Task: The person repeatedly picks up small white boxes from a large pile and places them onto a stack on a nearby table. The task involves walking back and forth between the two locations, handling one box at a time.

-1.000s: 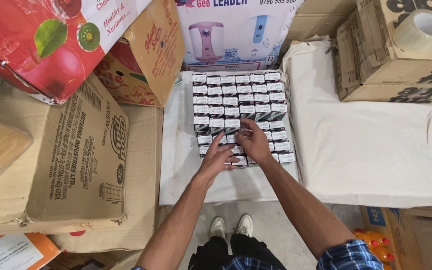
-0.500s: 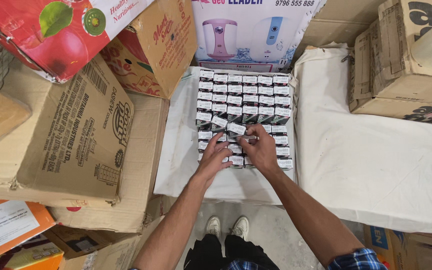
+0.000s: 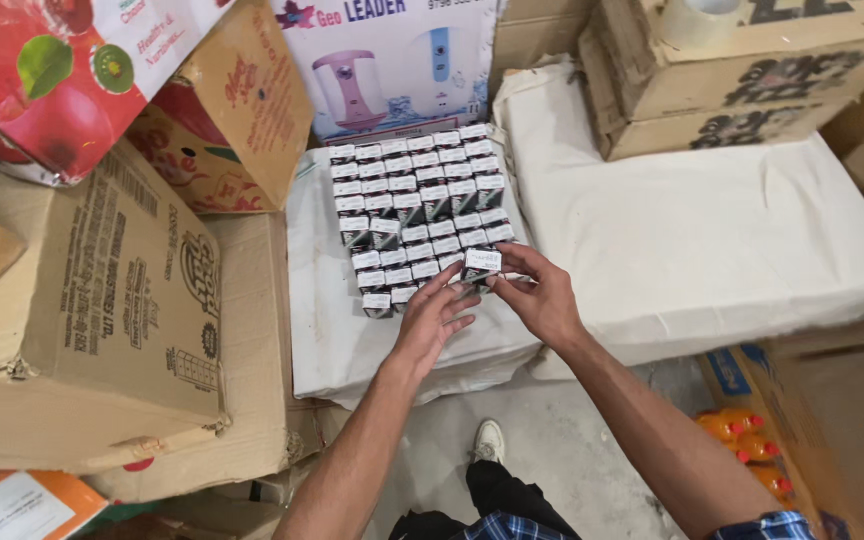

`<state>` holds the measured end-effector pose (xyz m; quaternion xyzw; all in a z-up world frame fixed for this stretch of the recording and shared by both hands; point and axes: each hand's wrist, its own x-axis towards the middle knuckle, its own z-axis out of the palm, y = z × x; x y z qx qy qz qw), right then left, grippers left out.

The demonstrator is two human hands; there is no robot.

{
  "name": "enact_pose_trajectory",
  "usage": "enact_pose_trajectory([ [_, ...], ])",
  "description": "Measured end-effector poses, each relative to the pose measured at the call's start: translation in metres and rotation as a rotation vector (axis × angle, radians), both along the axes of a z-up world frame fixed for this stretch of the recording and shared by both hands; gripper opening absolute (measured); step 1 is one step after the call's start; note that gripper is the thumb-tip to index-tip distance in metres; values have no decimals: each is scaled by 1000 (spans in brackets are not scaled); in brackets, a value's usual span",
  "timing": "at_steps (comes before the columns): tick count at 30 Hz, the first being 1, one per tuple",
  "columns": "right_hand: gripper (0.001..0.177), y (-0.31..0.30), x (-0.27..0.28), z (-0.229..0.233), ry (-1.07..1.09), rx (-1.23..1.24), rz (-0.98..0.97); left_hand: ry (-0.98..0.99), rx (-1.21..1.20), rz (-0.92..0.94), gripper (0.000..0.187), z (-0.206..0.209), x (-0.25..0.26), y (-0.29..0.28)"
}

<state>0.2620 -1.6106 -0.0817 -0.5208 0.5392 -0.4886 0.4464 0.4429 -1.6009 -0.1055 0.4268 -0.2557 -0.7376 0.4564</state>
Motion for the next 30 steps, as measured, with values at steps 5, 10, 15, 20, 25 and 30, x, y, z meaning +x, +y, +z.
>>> enact_pose_trajectory([
  [5, 52, 84, -25, 12, 29, 22, -131, 30, 16, -179, 55, 0, -16, 49],
  [10, 50, 184, -43, 24, 32, 30, -296, 50, 34, -343, 51, 3, -42, 110],
  [15, 47, 287, -67, 28, 40, 11, -495, 117, 66, -521, 48, 5, -83, 174],
  [20, 50, 402, -85, 32, 43, -2, -715, 106, 118, -747, 48, 10, -129, 254],
  [25, 49, 535, -100, 21, 83, -6, -933, 140, 180, -981, 48, 9, -175, 359],
  [30, 50, 684, -100, 15, 60, 20, -1165, 98, 231, -1217, 47, 8, -212, 489],
])
